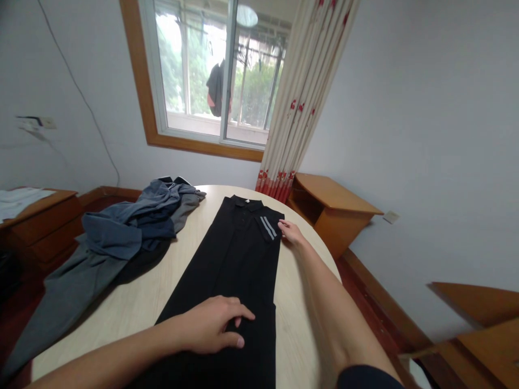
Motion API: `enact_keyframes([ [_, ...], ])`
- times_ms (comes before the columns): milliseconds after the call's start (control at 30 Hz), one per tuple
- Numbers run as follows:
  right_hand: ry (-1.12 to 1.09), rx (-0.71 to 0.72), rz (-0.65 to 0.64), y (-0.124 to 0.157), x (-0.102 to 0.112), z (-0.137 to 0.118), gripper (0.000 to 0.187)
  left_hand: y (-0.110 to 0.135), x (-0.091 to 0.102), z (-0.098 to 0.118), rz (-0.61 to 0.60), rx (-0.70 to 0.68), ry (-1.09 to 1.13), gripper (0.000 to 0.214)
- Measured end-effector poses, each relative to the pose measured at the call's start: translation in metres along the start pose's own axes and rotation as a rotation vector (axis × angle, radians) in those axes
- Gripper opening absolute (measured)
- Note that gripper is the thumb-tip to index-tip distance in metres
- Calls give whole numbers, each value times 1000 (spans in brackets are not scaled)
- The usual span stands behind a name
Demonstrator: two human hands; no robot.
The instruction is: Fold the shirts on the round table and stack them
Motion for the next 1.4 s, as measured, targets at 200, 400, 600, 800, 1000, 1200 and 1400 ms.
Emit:
enact_keyframes([
  [200, 280, 71, 79, -26, -4, -6, 42, -2, -7, 0, -15, -1, 141, 29],
  [400, 528, 148, 81, -43, -9, -28, 32, 2, -1, 2, -25, 57, 364, 25],
  [600, 857, 261, -43, -56, -42, -55, 39, 7, 4, 0, -81, 105, 422, 26],
  [800, 902, 215, -86, -70, -70, -52, 38, 11, 1, -12, -211, 248, 422, 38],
  [1000, 934, 185, -79, -74, -83, -44, 38, 18, 9, -15, -282, 316, 357, 44],
  [1200, 948, 172, -42, -65, -91, -46, 42, 21, 21, -15, -280, 286, 339, 43],
  [1400, 937, 232, -3, -56, -97, -54, 44, 25, 22, -23, -292, 309, 442, 43],
])
Point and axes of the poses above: each hand's wrist, its own y-axis away from the middle knuckle, its own x-axis out of the back of the hand, z = x × y, the point moved 7 cm from there along -y, towards the middle knuckle, and after that the axes turned 4 degrees about z, right-handed, at the moved point
